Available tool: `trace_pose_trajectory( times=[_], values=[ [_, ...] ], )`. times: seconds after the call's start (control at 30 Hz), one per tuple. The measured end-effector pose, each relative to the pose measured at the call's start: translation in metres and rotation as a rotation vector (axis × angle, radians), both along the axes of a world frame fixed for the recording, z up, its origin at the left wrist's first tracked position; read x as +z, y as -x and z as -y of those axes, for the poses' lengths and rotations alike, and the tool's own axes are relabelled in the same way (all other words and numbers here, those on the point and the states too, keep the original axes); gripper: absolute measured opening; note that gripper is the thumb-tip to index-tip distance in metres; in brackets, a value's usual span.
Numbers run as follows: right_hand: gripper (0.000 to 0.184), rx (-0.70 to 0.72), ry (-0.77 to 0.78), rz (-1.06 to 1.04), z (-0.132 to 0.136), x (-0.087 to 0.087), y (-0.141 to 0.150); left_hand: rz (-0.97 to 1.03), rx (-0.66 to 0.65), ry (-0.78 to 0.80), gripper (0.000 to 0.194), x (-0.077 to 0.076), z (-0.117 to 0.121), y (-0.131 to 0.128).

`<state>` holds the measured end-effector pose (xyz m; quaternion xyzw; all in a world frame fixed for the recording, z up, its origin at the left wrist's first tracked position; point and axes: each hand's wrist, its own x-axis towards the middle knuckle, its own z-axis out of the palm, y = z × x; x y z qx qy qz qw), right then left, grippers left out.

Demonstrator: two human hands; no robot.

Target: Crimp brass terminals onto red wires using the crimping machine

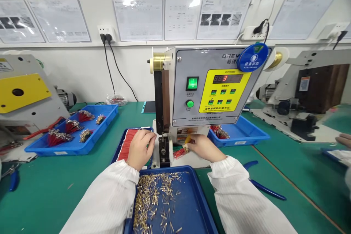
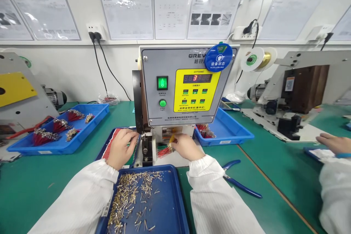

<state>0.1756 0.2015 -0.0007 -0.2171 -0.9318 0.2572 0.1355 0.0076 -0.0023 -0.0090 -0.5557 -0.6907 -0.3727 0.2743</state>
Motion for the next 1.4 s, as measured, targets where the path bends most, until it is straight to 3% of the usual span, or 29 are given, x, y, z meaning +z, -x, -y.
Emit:
trace_pose_trajectory(
  times=[0.3,0.53,0.9,1.07,1.17,1.27,1.33,1.4],
  values=[
    [0.02,-0.14,-0.072,0.03,0.004,-0.003,0.004,-0.009,-0.008,-0.02,0.014,0.0,0.0,0.0],
    [0.009,-0.181,-0.113,0.087,0.011,-0.016,0.014,-0.013,-0.017,-0.024,0.013,0.0,-0.001,0.0],
    [0.01,-0.16,-0.161,0.069,0.011,-0.014,0.012,-0.01,-0.008,-0.007,0.012,-0.002,-0.001,0.001],
    [0.013,-0.047,-0.163,-0.003,0.032,0.013,0.002,-0.003,-0.015,-0.002,0.012,-0.002,-0.001,0.002],
    [0.018,0.202,-0.138,0.066,0.06,0.022,-0.001,0.0,-0.018,0.007,0.012,-0.002,-0.001,0.001],
    [0.02,0.436,-0.163,0.233,0.088,0.021,-0.002,0.0,-0.015,0.012,0.013,-0.002,-0.002,0.001],
    [0.026,0.481,-0.189,0.323,0.102,0.017,-0.002,0.001,-0.014,0.014,0.014,-0.002,-0.002,0.001],
    [0.02,0.505,-0.2,0.355,0.11,0.013,-0.002,0.008,-0.015,0.019,0.015,-0.002,-0.002,0.0]
  ],
)
